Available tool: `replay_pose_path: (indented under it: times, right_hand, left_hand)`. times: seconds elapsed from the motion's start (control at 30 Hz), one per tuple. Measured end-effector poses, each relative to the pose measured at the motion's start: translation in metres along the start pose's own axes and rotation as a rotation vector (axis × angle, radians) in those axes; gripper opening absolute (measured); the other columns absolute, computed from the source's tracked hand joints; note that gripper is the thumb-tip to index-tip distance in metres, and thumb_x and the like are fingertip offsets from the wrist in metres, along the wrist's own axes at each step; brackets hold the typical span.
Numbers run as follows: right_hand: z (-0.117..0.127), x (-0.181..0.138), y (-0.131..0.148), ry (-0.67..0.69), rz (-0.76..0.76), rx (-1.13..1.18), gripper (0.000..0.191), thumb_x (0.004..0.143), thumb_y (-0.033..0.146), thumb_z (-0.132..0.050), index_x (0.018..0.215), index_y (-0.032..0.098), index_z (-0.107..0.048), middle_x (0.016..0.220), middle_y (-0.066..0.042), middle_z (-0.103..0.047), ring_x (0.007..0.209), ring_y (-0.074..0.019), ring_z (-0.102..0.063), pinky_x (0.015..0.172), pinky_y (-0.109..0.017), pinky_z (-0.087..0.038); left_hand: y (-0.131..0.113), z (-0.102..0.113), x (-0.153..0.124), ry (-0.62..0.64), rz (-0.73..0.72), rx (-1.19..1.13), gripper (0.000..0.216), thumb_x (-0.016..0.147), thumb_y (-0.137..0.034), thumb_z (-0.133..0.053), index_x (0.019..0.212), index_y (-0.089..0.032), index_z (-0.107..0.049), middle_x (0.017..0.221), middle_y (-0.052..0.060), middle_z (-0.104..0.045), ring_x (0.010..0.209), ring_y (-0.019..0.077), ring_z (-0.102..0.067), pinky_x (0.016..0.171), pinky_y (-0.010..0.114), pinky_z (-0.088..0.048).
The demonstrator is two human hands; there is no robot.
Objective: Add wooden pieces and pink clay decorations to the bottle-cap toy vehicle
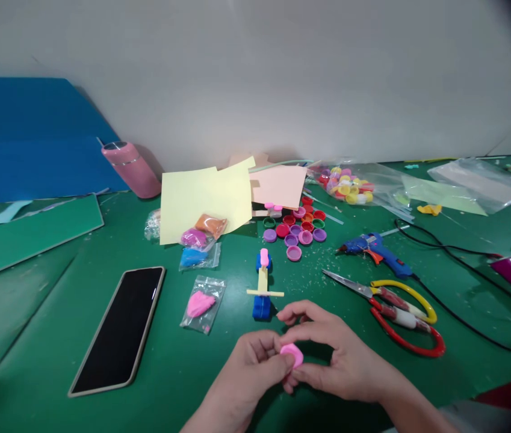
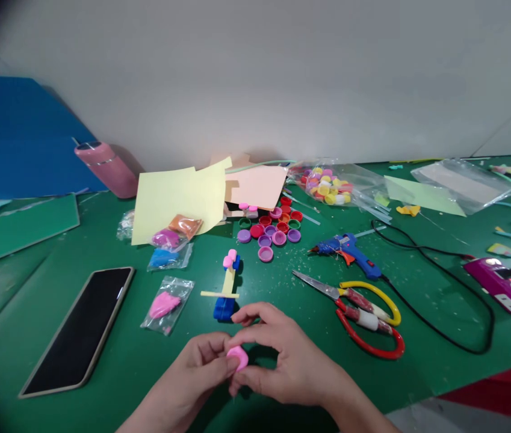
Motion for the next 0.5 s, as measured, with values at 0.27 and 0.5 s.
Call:
replay_pose_path:
  times: [0.27, 0.5]
  right_hand:
    - [-0.012, -0.004, -0.011, -0.247, 0.055, 0.096, 0.028, 0.067, 0.019, -0.070, 0.091, 0.022, -0.056, 0.105, -0.003, -0.050, 0.099, -0.0159, -0.051, 0.086, -0.025, -0.040]
    - [-0.013, -0.002, -0.013, -0.235, 0.070, -0.103, 0.029, 0.068, 0.024, -0.069, 0.093, 0.023, -0.055, 0.105, -0.004, -0.052, 0.097, -0.0182, -0.050, 0.084, -0.030, -0.041]
  left_hand:
    - [0.016, 0.001, 0.001, -0.138, 0.007, -0.289, 0.023, 0.056, -0.032, -0.075, 0.057, -0.011, -0.066, 0.054, 0.000, -0.055, 0.053, 0.0081, -0.045, 0.054, 0.020, -0.036]
    - [0.014, 0.000, 0.001, -0.214, -0.040, -0.154, 0.019, 0.060, -0.027, -0.073, 0.053, -0.012, -0.063, 0.051, -0.003, -0.050, 0.053, 0.0078, -0.038, 0.053, 0.020, -0.032]
Point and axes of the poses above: each hand's wrist, its own x-axis towards the middle knuckle, its own z-axis out of the back of the hand, y = z × x, the point moved 4 cm from there along x, towards the middle knuckle
